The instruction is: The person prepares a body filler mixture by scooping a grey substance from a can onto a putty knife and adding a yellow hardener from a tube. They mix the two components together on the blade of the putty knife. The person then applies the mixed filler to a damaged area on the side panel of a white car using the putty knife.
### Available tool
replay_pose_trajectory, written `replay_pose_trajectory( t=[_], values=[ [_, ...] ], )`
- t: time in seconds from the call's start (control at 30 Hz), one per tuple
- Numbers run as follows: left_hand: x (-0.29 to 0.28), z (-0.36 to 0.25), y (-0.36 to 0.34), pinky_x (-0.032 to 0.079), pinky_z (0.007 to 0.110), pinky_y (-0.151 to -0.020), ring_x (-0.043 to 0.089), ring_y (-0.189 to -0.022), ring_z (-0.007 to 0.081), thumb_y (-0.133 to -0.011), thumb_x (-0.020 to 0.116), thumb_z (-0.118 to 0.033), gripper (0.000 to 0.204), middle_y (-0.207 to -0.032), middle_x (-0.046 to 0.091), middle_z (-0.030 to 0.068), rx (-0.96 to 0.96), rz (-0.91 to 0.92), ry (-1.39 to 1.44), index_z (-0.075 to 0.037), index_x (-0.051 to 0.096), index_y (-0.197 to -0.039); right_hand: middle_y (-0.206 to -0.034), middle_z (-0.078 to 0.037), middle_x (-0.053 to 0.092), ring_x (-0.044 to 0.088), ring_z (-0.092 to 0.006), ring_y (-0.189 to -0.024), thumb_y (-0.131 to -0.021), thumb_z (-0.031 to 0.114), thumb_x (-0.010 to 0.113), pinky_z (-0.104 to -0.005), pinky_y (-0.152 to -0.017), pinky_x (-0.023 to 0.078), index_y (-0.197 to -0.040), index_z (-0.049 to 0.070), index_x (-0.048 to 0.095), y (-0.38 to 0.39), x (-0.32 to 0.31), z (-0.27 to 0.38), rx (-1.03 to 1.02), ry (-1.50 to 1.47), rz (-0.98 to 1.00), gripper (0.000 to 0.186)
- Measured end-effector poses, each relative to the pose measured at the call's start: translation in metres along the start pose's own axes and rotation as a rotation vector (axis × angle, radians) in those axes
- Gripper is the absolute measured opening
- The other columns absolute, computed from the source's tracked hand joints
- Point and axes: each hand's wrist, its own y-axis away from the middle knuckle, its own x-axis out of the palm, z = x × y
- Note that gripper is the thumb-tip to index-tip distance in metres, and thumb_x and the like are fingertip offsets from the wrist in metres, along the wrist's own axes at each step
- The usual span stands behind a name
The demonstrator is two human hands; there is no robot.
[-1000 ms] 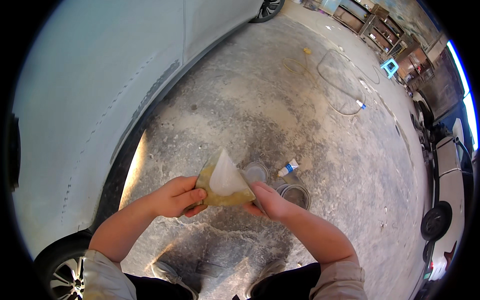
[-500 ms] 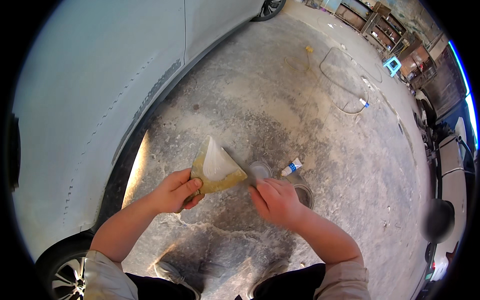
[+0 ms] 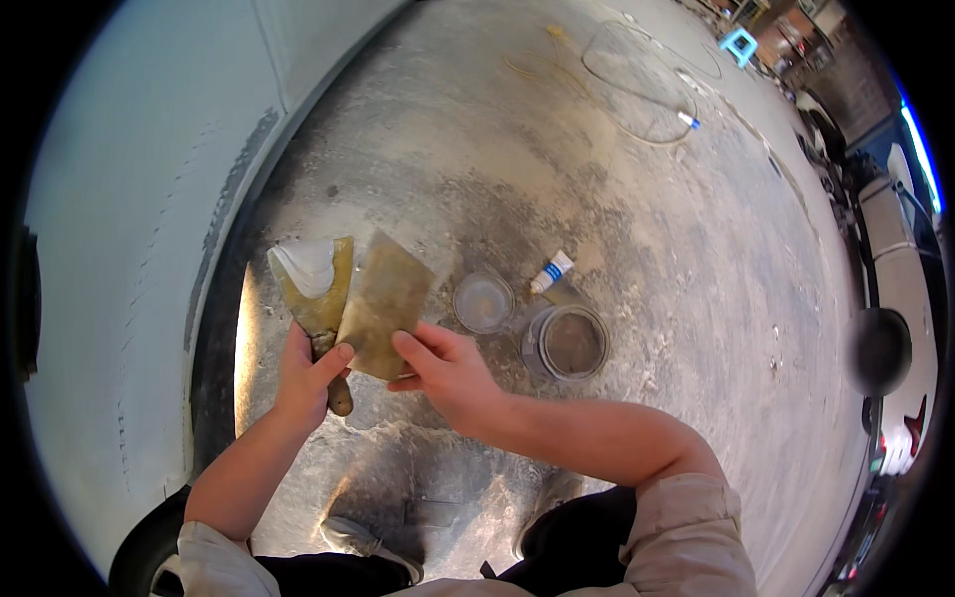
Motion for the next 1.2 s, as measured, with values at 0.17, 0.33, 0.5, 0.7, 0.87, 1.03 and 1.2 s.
replay_pose_trajectory(
  t=[0.17, 0.33, 0.5, 0.7, 0.87, 1.03, 1.2],
  values=[
    [-0.013, -0.009, -0.001, 0.046, 0.024, -0.063, 0.054, -0.074, 0.0089, -0.081, 0.073, -0.01, 0.053, -0.098, 0.059, 0.0033, -0.125, -0.017, 0.074, -0.006, 0.043, -0.124, -0.106, -0.011, 0.066, 0.064, -0.0231, -0.092, -0.1, 0.041, 0.045, -0.0377, -0.08, 0.053, -0.116, 0.003, 0.062, -0.041, -0.029, -0.01, 0.137, 0.052, 0.055, 0.044],
    [-0.041, -0.013, 0.002, 0.049, 0.026, -0.073, 0.058, -0.087, 0.0106, -0.078, 0.074, -0.005, 0.061, -0.108, 0.059, 0.0044, -0.117, 0.023, -0.039, -0.006, 0.041, -0.13, -0.14, -0.024, 0.043, 0.047, -0.035, -0.126, -0.085, 0.062, 0.059, -0.0484, -0.1, 0.043, -0.145, 0.008, 0.037, -0.13, -0.117, -0.017, 0.032, 1.572, -0.07, 0.083],
    [-0.054, -0.015, 0.008, 0.049, 0.03, -0.089, 0.057, -0.106, 0.0145, -0.076, 0.075, -0.002, 0.071, -0.121, 0.055, 0.0071, -0.152, 0.074, -0.098, -0.005, 0.036, -0.136, -0.158, -0.02, 0.003, 0.01, -0.0417, -0.145, -0.072, 0.047, 0.08, -0.0608, -0.109, 0.027, -0.155, 0.021, 0.005, -0.171, -0.152, -0.042, -0.052, 2.347, 0.252, 0.115],
    [-0.051, -0.014, 0.01, 0.048, 0.031, -0.09, 0.057, -0.107, 0.0149, -0.076, 0.075, -0.003, 0.07, -0.122, 0.056, 0.0077, -0.183, 0.087, -0.112, -0.004, 0.038, -0.135, -0.159, -0.018, 0.006, 0.009, -0.0407, -0.146, -0.057, 0.042, 0.091, -0.0631, -0.112, 0.021, -0.155, 0.025, 0.001, -0.187, -0.177, -0.071, 0.048, 2.463, 0.489, 0.135],
    [-0.045, -0.011, 0.008, 0.048, 0.032, -0.091, 0.056, -0.108, 0.0152, -0.076, 0.075, -0.002, 0.068, -0.122, 0.057, 0.0078, -0.19, 0.106, -0.101, -0.004, 0.039, -0.135, -0.156, -0.017, 0.017, 0.016, -0.0414, -0.144, -0.058, 0.037, 0.091, -0.061, -0.113, 0.022, -0.155, 0.026, 0.003, -0.189, -0.193, -0.064, -0.042, 2.455, 0.485, 0.131],
    [-0.042, -0.006, 0.006, 0.047, 0.032, -0.092, 0.056, -0.11, 0.0155, -0.076, 0.075, -0.002, 0.069, -0.123, 0.056, 0.0082, -0.202, 0.133, -0.122, -0.004, 0.038, -0.135, -0.151, -0.018, 0.029, 0.026, -0.0419, -0.139, -0.064, 0.035, 0.088, -0.0581, -0.112, 0.025, -0.155, 0.025, 0.007, -0.185, -0.199, -0.05, 0.016, 2.481, 0.437, 0.123],
    [-0.038, -0.009, 0.006, 0.048, 0.033, -0.092, 0.056, -0.109, 0.0158, -0.076, 0.075, -0.003, 0.069, -0.123, 0.056, 0.0084, -0.203, 0.142, -0.15, -0.003, 0.038, -0.135, -0.148, -0.017, 0.03, 0.037, -0.0417, -0.131, -0.065, 0.037, 0.086, -0.0541, -0.107, 0.03, -0.153, 0.025, 0.018, -0.173, -0.194, -0.029, -0.331, 2.274, 0.411, 0.112]
  ],
)
